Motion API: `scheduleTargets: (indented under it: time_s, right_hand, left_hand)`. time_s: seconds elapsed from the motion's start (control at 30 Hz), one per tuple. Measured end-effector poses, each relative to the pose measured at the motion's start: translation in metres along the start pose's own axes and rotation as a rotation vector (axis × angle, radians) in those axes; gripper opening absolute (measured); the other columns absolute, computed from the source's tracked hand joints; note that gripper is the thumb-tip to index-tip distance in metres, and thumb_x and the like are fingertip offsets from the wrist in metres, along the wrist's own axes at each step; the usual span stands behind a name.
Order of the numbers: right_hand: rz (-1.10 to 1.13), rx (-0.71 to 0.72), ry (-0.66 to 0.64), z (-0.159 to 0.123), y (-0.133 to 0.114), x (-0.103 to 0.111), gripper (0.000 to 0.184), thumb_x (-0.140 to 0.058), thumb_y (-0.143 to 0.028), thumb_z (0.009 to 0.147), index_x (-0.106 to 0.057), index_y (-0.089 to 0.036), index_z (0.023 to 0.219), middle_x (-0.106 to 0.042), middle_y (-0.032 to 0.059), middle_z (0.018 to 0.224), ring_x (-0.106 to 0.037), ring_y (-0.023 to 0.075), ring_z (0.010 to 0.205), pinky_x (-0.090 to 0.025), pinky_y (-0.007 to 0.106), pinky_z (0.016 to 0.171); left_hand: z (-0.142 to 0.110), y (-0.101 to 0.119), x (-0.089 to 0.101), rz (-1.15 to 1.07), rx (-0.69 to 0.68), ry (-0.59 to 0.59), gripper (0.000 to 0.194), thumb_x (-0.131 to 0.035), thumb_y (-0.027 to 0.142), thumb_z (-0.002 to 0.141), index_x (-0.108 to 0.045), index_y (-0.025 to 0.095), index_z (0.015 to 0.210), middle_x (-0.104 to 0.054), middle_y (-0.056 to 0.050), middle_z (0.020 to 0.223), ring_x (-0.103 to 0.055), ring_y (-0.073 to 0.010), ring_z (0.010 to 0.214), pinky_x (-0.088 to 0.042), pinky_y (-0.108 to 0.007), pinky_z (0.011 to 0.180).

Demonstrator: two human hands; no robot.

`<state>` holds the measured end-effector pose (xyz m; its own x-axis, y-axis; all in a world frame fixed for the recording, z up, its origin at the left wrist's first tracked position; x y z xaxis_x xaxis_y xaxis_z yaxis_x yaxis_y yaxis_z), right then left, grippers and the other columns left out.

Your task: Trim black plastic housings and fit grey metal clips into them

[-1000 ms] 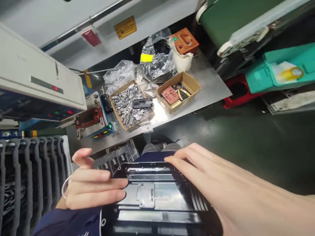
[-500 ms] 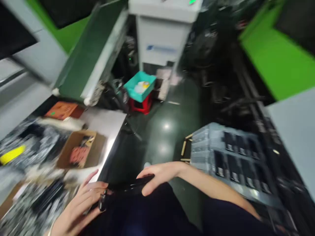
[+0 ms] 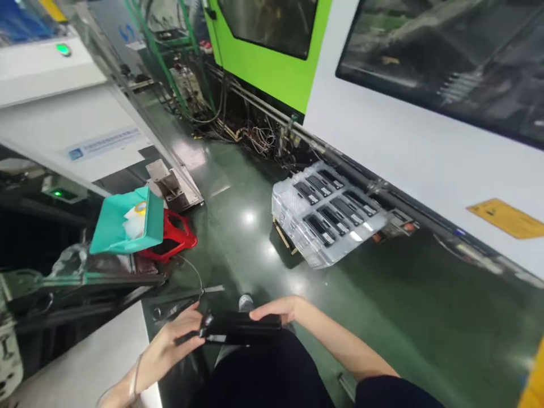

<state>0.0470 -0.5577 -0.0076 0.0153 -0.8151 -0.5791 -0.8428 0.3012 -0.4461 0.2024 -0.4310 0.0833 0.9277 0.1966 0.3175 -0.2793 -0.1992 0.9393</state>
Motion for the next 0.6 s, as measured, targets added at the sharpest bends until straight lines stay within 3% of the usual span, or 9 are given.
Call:
scheduleTargets:
  time_s: [0.07,0.13,0.17,0.23,0.33,0.4,0.47,0.53,0.6]
  right_hand:
    - [0.079,0.090,-0.022,-0.005,-0.008,-0.001,0.074,-0.080,-0.075,0.062,-0.073,-0.011,0.100,-0.075,0.0096,0.093,-0.073,0.0242,0.094,-0.057,0.033,0.091]
    - [0.195,0.169,-0.021,-0.005,-0.013,0.004,0.081,-0.075,-0.079,0.068,-0.073,-0.008,0.108,-0.075,0.0140,0.103,-0.073,0.0259,0.099,-0.056,0.036,0.096]
    - [0.287,0.220,0.037,-0.005,-0.015,0.016,0.077,-0.072,-0.076,0.074,-0.073,-0.007,0.108,-0.075,0.0157,0.105,-0.073,0.0262,0.099,-0.055,0.038,0.098]
    - [0.516,0.383,0.279,-0.015,-0.015,0.057,0.057,-0.065,-0.062,0.091,-0.074,-0.008,0.106,-0.075,0.0157,0.109,-0.073,0.0241,0.100,-0.054,0.037,0.101]
    - [0.801,0.700,0.666,-0.062,0.010,0.116,0.038,-0.043,-0.040,0.106,-0.074,-0.018,0.111,-0.071,0.0074,0.127,-0.068,0.0162,0.115,-0.046,0.030,0.112]
    - [1.024,0.845,0.795,-0.091,0.043,0.132,0.044,-0.031,-0.033,0.109,-0.073,-0.021,0.114,-0.066,0.0044,0.137,-0.062,0.0143,0.125,-0.040,0.030,0.118]
    - [1.305,0.896,0.871,-0.109,0.084,0.134,0.044,-0.030,-0.030,0.108,-0.071,-0.018,0.118,-0.062,0.0063,0.142,-0.058,0.0172,0.133,-0.035,0.034,0.122]
    - [1.500,0.875,0.891,-0.115,0.115,0.127,0.041,-0.034,-0.027,0.107,-0.062,-0.014,0.133,-0.055,0.0078,0.150,-0.049,0.0185,0.141,-0.029,0.035,0.126]
    - [1.573,0.835,0.893,-0.119,0.132,0.123,0.046,-0.036,-0.024,0.106,-0.047,-0.010,0.149,-0.048,0.0099,0.156,-0.041,0.0187,0.146,-0.025,0.035,0.127]
  left_hand:
    - [0.037,0.002,0.006,-0.074,0.025,-0.133,0.043,-0.063,0.060,0.096,-0.071,0.019,0.085,-0.066,-0.005,0.090,-0.064,-0.0235,0.093,-0.026,-0.050,0.123]
    - [0.069,0.003,0.011,-0.111,0.052,-0.243,0.043,-0.069,0.061,0.091,-0.074,0.018,0.085,-0.066,-0.007,0.093,-0.061,-0.0255,0.096,-0.036,-0.044,0.114]
    - [0.084,0.001,0.014,-0.134,0.072,-0.278,0.043,-0.071,0.060,0.088,-0.076,0.017,0.085,-0.067,-0.007,0.093,-0.060,-0.0260,0.095,-0.040,-0.040,0.107]
    - [0.115,-0.013,0.023,-0.268,0.189,-0.277,0.041,-0.080,0.056,0.081,-0.078,0.015,0.084,-0.068,-0.007,0.088,-0.059,-0.0255,0.091,-0.045,-0.034,0.092]
    - [0.167,-0.049,0.035,-0.638,0.477,-0.075,0.031,-0.094,0.033,0.067,-0.078,0.011,0.081,-0.071,-0.008,0.084,-0.061,-0.0235,0.087,-0.045,-0.027,0.084]
    - [0.211,-0.067,0.033,-0.758,0.581,0.089,0.019,-0.089,0.022,0.073,-0.076,0.011,0.082,-0.073,-0.009,0.091,-0.063,-0.0214,0.093,-0.045,-0.024,0.088]
    - [0.261,-0.079,0.019,-0.778,0.641,0.205,0.008,-0.074,0.021,0.090,-0.073,0.014,0.086,-0.072,-0.009,0.101,-0.064,-0.0190,0.101,-0.046,-0.025,0.091]
    - [0.314,-0.087,-0.007,-0.799,0.692,0.289,0.014,-0.061,0.024,0.101,-0.069,0.013,0.099,-0.069,-0.010,0.113,-0.063,-0.0198,0.106,-0.049,-0.030,0.092]
    - [0.363,-0.089,-0.041,-0.818,0.734,0.337,0.023,-0.058,0.032,0.104,-0.064,0.013,0.116,-0.063,-0.011,0.124,-0.062,-0.0236,0.109,-0.052,-0.040,0.094]
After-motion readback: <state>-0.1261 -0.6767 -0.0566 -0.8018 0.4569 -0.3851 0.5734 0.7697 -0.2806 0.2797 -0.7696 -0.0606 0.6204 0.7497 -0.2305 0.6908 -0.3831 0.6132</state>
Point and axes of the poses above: each hand's wrist, its own z-axis towards the middle knuckle, its own x-axis out of the back of the hand, y = z × x, the point moved 10 cm from there along z, towards the middle knuckle
